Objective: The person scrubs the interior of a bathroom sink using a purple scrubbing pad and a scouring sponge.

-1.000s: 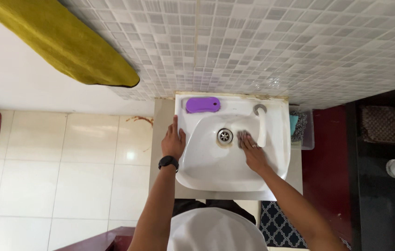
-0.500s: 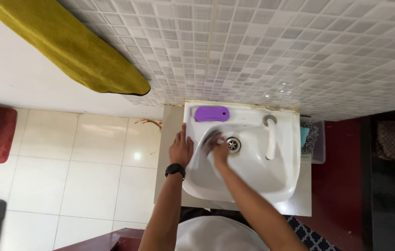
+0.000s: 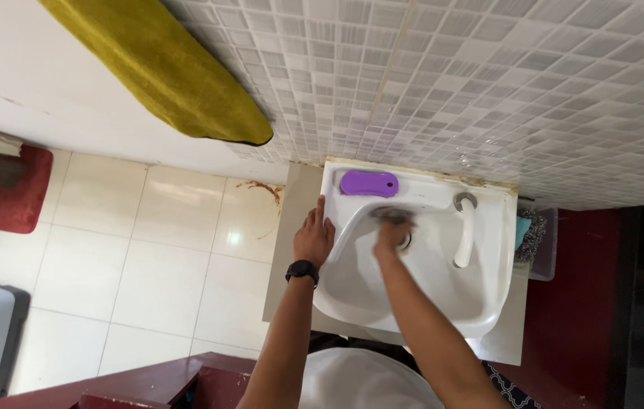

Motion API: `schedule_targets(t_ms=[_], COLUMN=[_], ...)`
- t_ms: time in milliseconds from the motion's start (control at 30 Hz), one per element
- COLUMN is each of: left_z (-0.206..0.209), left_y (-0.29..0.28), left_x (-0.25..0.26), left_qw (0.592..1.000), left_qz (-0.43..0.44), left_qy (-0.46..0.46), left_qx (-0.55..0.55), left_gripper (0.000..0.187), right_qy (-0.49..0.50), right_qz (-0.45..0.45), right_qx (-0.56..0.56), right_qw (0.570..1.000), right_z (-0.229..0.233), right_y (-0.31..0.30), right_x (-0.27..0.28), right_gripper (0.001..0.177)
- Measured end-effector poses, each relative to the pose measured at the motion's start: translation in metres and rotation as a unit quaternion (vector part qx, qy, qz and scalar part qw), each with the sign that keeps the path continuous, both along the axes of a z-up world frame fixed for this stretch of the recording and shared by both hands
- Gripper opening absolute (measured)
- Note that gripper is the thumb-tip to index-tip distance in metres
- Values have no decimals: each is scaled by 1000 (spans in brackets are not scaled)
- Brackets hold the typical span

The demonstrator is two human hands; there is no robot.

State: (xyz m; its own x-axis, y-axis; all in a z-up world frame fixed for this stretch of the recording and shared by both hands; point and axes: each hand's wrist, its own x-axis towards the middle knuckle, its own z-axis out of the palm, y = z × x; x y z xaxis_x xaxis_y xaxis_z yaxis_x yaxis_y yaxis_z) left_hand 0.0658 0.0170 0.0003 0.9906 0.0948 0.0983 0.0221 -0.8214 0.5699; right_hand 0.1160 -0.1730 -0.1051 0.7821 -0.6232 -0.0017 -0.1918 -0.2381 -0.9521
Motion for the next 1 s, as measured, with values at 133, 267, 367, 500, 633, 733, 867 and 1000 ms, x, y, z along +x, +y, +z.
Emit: schedule_targets(t_ms=[133, 267, 367, 500, 633, 733, 867, 1000], left_z=[2, 0, -3, -6, -4, -3, -4, -3], left_y=[2, 0, 0, -2, 2, -1, 2, -1], left_x=[3, 2, -1, 1, 2, -3, 3, 1], left_qw=[1000, 1000, 1000, 1000, 1000, 1000, 1000, 1000], left_qz=[-2, 3, 4, 5, 9, 9, 5, 6], left_qy=[-14, -3, -6, -14, -5, 0, -11, -16], left_qx=[2, 6, 10, 14, 8, 2, 14, 17], left_gripper=[64, 63, 64, 64, 65, 64, 65, 65], right_qy=[102, 233, 202, 135, -15, -114, -177, -34], right_qz=[172, 146, 64, -52, -177, -218, -157, 61], right_qx=[-187, 87, 391, 535, 504, 455, 356, -5], right_qw=[962, 957, 896, 833, 845, 856, 904, 998], right_z=[2, 0, 2, 20, 24, 25, 32, 29], right_y=[69, 43, -11, -81, -106, -93, -46, -6], right_x=[-62, -64, -20, 32, 29, 27, 32, -7], right_gripper=[91, 54, 28, 19, 17, 18, 20, 41])
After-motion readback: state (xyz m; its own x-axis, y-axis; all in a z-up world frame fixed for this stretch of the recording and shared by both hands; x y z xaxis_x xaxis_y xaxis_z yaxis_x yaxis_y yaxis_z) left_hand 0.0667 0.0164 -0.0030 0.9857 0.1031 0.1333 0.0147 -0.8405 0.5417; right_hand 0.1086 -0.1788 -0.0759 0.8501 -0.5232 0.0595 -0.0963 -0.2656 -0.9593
